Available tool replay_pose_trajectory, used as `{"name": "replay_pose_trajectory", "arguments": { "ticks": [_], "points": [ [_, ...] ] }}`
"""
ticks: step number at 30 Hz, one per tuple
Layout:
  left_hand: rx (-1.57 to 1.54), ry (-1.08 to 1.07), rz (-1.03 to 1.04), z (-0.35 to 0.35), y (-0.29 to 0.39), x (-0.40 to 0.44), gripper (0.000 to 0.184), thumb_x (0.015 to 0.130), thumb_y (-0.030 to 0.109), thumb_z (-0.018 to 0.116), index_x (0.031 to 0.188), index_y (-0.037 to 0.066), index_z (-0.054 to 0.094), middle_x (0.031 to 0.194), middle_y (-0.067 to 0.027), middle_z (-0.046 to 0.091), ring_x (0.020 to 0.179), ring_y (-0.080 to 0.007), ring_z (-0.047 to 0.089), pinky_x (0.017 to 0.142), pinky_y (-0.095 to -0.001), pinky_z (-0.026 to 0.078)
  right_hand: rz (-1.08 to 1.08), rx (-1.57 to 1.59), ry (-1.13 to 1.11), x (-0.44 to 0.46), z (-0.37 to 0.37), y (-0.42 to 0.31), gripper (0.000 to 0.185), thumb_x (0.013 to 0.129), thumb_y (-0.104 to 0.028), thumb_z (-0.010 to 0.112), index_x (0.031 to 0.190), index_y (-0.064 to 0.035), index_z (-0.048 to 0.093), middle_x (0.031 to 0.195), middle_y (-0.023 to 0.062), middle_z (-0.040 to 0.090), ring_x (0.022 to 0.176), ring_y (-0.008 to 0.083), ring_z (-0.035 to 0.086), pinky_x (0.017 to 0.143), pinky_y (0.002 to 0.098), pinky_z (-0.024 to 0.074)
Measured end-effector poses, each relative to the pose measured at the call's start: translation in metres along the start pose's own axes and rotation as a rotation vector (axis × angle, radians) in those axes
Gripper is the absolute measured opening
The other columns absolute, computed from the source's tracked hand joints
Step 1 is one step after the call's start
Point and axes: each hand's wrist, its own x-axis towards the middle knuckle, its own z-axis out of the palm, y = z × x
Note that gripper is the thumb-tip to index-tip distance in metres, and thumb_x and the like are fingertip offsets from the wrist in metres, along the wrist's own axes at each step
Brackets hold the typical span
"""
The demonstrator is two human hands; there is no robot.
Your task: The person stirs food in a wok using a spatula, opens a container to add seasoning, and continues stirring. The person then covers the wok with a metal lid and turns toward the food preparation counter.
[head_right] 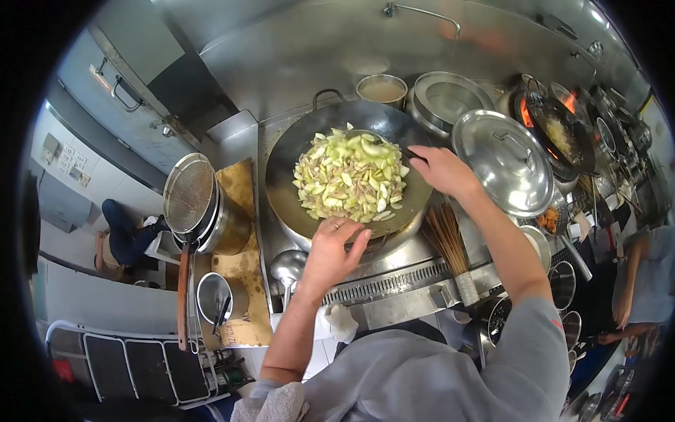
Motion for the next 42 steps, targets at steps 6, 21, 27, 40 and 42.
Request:
{"name": "replay_pose_trajectory", "arguments": {
  "ticks": [6,21,27,40,42],
  "points": [
    [0.064,-0.184,0.128,-0.004,-0.012,0.04,0.029,0.087,0.021,0.067,0.065,0.001,0.067,0.058,-0.0177,0.06,0.062,-0.0364,0.061,0.112,-0.0499,0.039,-0.058,0.216,0.161,-0.04,-0.006,-0.014,0.039,0.099,-0.023,0.057,0.132,-0.0024,0.058,0.091,0.013,0.073,0.076,0.0273,0.068,0.074,0.0366,0.0527],
    [0.211,-0.322,0.19,0.017,-0.017,0.063,0.03,0.086,0.027,0.064,0.07,0.003,0.072,0.063,-0.0178,0.065,0.071,-0.0339,0.067,0.117,-0.0481,0.033,0.029,0.279,0.269,-0.06,0.04,-0.008,0.035,0.098,-0.02,0.059,0.129,-0.0029,0.061,0.108,0.0245,0.068,0.097,0.0389,0.067,0.085,0.0399,0.052],
    [0.173,-0.256,0.185,0.015,-0.014,0.044,0.026,0.086,0.022,0.065,0.069,0.004,0.071,0.063,-0.0173,0.064,0.072,-0.0339,0.066,0.113,-0.0497,0.037,0.046,0.322,0.298,-0.064,0.04,-0.02,0.035,0.097,-0.02,0.06,0.128,-0.0017,0.061,0.1,0.0274,0.067,0.089,0.0421,0.066,0.08,0.0426,0.0526],
    [0.199,-0.175,0.365,-0.014,-0.012,0.026,0.022,0.081,0.019,0.07,0.063,0.005,0.067,0.058,-0.013,0.061,0.06,-0.0313,0.063,0.115,-0.0504,0.036,0.547,1.258,-0.182,-0.144,-0.002,-0.078,0.046,0.102,-0.031,0.056,0.141,-0.0086,0.051,0.069,-0.0023,0.049,0.045,0.0011,0.03,0.037,0.0178,0.0184],
    [0.194,-0.182,0.379,-0.023,-0.003,0.017,0.021,0.079,0.019,0.072,0.064,0.006,0.067,0.059,-0.0109,0.061,0.061,-0.0294,0.064,0.116,-0.0505,0.035,0.573,1.251,-0.188,-0.162,-0.007,-0.092,0.046,0.102,-0.03,0.056,0.142,-0.0081,0.05,0.069,-0.0018,0.049,0.045,0.0011,0.03,0.037,0.0177,0.0187]
  ]
}}
